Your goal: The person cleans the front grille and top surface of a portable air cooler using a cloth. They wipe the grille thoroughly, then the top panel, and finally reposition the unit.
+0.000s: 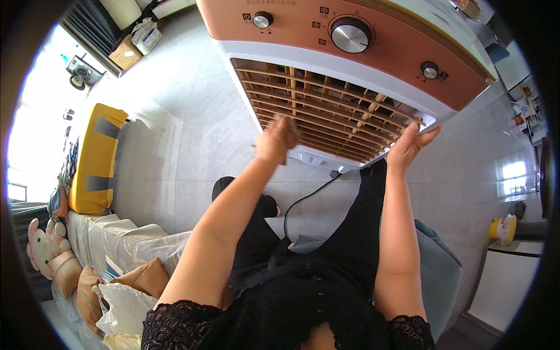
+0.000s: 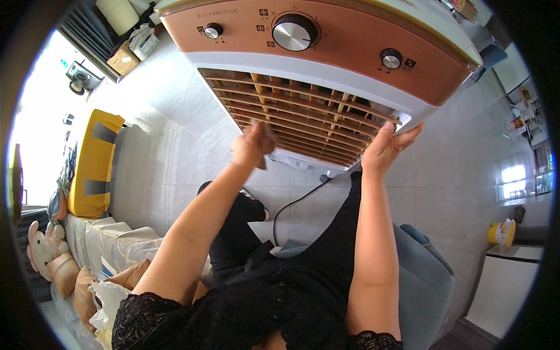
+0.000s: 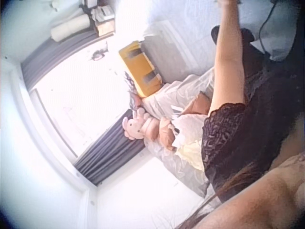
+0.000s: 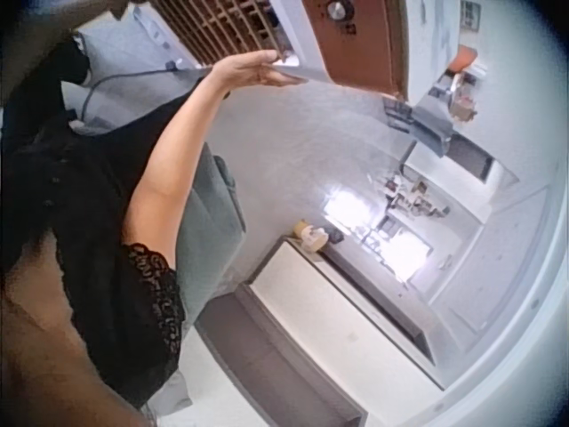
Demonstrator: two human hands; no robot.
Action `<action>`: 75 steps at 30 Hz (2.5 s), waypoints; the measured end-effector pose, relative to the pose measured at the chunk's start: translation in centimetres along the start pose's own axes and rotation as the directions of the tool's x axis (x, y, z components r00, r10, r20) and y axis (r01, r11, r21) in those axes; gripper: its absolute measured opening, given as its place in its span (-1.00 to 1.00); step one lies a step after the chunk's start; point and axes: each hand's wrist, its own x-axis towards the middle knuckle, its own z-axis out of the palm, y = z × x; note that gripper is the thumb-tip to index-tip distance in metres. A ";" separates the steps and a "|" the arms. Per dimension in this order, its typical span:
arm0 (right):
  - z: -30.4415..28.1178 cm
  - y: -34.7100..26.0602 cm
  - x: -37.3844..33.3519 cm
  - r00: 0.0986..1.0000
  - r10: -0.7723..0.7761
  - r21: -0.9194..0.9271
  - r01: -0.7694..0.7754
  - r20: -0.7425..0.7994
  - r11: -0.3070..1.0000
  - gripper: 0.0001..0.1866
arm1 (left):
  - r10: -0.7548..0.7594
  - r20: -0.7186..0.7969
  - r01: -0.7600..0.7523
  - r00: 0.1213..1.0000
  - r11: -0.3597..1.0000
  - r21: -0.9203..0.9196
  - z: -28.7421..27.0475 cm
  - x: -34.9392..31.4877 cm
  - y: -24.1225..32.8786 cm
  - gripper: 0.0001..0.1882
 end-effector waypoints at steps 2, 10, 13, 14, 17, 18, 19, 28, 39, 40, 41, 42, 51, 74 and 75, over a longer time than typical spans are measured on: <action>-0.2 0.2 0.1 1.000 0.002 -0.007 -0.002 0.003 1.000 -0.19 | 0.097 -0.087 -0.099 0.992 0.995 -0.015 0.6 -1.2 2.2 -0.57; -0.4 -0.2 0.0 0.998 0.039 -0.035 -0.037 0.047 0.999 -0.17 | -0.065 -0.030 0.068 0.997 0.994 0.087 -1.9 1.5 -0.4 -0.77; -0.2 -0.1 -0.1 0.998 0.056 -0.007 -0.056 0.034 0.998 -0.16 | -0.075 0.008 0.074 0.997 0.997 0.014 -0.2 0.2 2.4 -0.69; -0.3 0.1 -0.1 0.998 0.047 0.022 -0.048 0.041 0.999 -0.15 | -0.080 -0.024 0.078 0.997 0.995 -0.055 0.3 -0.5 3.7 -0.69; -0.6 0.2 -0.2 0.997 0.041 -0.006 -0.041 0.062 0.999 -0.14 | -0.051 -0.165 0.022 0.985 0.985 -0.174 0.8 -1.7 3.9 -0.66; -0.9 0.2 0.1 0.997 0.040 -0.039 -0.037 0.065 0.999 -0.14 | -0.026 -0.227 -0.030 0.973 0.970 -0.242 0.9 -2.1 3.7 -0.64; -1.1 0.2 0.1 0.996 0.032 -0.014 -0.031 0.085 0.999 -0.14 | 0.027 -0.252 -0.091 0.967 0.965 -0.245 0.7 -2.9 3.7 -0.61; -0.5 -0.1 0.1 0.996 0.077 0.027 -0.078 0.037 0.997 -0.12 | 0.063 0.086 -0.059 0.994 0.997 -0.049 3.8 -2.4 7.5 -0.72; -1.3 0.1 0.4 0.997 0.028 -0.026 -0.026 0.074 0.999 -0.11 | 0.116 0.074 -0.118 0.991 0.993 0.029 1.8 -1.8 7.2 -0.73; -1.4 0.0 0.4 0.996 0.038 -0.027 -0.036 0.085 0.999 -0.12 | 0.063 0.078 -0.065 0.995 0.998 0.026 1.1 -1.5 7.0 -0.72; -1.5 -0.1 0.4 0.994 0.049 -0.028 -0.046 0.095 0.999 -0.12 | 0.086 0.026 -0.086 0.996 0.996 -0.004 1.1 -1.5 6.9 -0.72; -1.6 -0.3 0.4 0.993 0.057 -0.033 -0.054 0.108 0.998 -0.13 | 0.106 -0.025 -0.107 0.994 0.994 -0.036 1.4 -1.6 6.7 -0.72; -1.6 0.8 0.1 0.997 0.010 -0.098 -0.002 0.081 0.995 -0.17 | 0.120 -0.204 -0.172 0.972 0.950 -0.261 5.2 -6.2 14.8 -0.66; -1.7 0.0 0.0 0.992 0.072 -0.017 -0.071 0.101 0.997 -0.11 | 0.210 -0.076 -0.212 0.975 0.977 -0.012 2.4 -3.7 7.8 -0.64; -1.5 0.3 0.2 0.994 0.057 0.000 -0.057 0.097 0.998 -0.11 | 0.245 -0.104 -0.249 0.964 0.968 -0.027 1.7 -3.6 6.7 -0.65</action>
